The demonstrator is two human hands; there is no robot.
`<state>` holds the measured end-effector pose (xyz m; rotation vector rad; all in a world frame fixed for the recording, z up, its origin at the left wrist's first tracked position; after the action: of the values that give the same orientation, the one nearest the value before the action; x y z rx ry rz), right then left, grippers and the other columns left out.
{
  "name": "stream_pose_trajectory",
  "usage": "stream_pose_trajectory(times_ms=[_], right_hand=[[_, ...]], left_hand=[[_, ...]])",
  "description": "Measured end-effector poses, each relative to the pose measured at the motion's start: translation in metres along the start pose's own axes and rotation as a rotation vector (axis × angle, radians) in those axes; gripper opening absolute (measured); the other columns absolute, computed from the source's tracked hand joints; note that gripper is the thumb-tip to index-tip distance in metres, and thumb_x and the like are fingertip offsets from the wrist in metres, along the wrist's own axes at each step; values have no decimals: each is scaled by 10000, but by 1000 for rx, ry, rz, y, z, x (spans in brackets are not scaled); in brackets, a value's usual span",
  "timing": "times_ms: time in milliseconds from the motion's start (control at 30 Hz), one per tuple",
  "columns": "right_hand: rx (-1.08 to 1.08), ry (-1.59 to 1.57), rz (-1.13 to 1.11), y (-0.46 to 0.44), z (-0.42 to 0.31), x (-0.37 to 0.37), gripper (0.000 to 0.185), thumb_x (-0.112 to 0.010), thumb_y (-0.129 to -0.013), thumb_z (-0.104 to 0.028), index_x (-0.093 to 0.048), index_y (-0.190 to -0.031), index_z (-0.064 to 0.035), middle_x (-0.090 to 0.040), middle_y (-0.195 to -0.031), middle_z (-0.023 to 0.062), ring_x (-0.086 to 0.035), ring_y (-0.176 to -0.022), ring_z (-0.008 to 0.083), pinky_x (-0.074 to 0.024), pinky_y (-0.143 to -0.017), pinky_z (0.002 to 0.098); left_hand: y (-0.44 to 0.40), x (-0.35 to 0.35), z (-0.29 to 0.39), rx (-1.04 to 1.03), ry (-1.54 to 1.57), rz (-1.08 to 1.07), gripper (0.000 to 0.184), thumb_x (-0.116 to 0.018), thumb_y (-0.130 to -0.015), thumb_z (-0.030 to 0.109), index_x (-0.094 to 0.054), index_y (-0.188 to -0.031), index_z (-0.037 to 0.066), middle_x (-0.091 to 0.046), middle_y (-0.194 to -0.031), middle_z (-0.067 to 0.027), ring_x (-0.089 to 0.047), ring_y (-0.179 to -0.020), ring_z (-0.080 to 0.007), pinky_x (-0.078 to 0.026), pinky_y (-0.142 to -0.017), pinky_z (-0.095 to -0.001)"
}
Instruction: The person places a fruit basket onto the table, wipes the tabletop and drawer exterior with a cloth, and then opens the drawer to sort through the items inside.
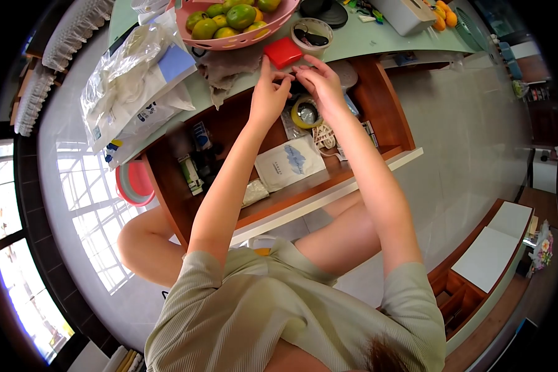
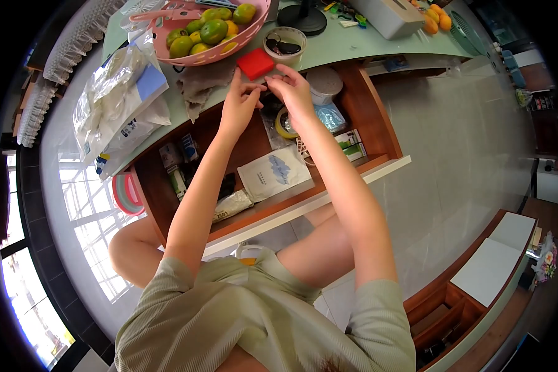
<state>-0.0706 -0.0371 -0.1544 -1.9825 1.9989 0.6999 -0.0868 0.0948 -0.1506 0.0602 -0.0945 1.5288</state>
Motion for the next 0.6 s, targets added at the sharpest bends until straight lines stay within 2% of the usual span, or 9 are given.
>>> stream_pose_trajectory(times_ms=[67, 167, 200, 333, 433, 500, 567, 600], right_hand=[[-9, 8, -10, 1, -2, 5, 435, -591, -768, 5, -443, -1177, 15, -533, -970, 100, -587, -931, 191, -494, -779, 254], [39, 237, 53, 9, -7, 12, 349, -595, -759, 0, -487, -1091, -4, -541, -970, 108, -593, -869, 167, -502, -737, 250], [89, 326, 45, 9, -5, 18, 275, -598, -759, -14, -506, -1019, -9, -569, -917, 103, -594, -809, 150, -497, -691, 240], [95, 631, -110, 11, 7, 44, 244, -601, -772, -52, -532, -1004, -18, -603, -798, 63, -597, -754, 144, -472, -645, 243], [99, 1001, -205, 19, 19, 64, 236, -611, -773, -91, -554, -994, -35, -607, -796, 59, -600, -737, 158, -468, -645, 275], [-72, 1161, -235, 24, 28, 75, 251, -623, -764, -155, -579, -993, -62, -622, -825, 96, -600, -769, 204, -467, -680, 308], [-60, 1323, -275, 21, 50, 94, 275, -637, -744, -188, -593, -987, -65, -623, -805, 106, -603, -788, 245, -472, -694, 337], [-119, 1418, -324, 23, 51, 96, 391, -638, -734, -201, -546, -1096, -86, -597, -927, 150, -592, -863, 308, -477, -737, 378]], left_hand=[[8, -2, -3, -72, 66, 53, 627, -462, -864, -10, -134, -1398, 7, -592, -934, -94, -502, -628, -79, -432, -603, -194], [24, -2, -2, -139, -6, 75, 623, -481, -803, -54, -220, -1362, 31, -585, -835, -75, -507, -581, -92, -430, -573, -222], [32, -4, 2, -112, 48, 76, 563, -472, -794, -71, -298, -1318, 39, -567, -797, -66, -471, -587, -73, -411, -580, -209], [51, -15, -25, -50, 69, 22, 448, -429, -852, -56, -350, -1283, 33, -555, -828, -52, -432, -581, -45, -382, -541, -165], [62, -24, -52, 32, 22, -33, 406, -426, -841, -60, -421, -1236, 35, -556, -812, -34, -438, -573, -42, -385, -536, -170], [67, -29, -68, 104, -25, -61, 373, -433, -833, -54, -466, -1194, 34, -560, -815, -32, -446, -570, -44, -389, -532, -175], [71, -32, -83, 149, -75, -81, 346, -439, -825, -47, -503, -1155, 33, -564, -821, -32, -455, -568, -46, -395, -532, -181], [72, -33, -88, 158, -101, -89, 334, -442, -822, -44, -517, -1138, 32, -567, -825, -33, -460, -569, -47, -399, -533, -183]])
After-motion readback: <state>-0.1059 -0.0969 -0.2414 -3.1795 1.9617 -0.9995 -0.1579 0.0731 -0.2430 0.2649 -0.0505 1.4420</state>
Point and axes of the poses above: each hand's wrist, its own y-axis away from the middle knuckle, its own x-axis out of the back of the hand, z = x × y, the point moved 3 cm from there along -y, towards the middle knuckle
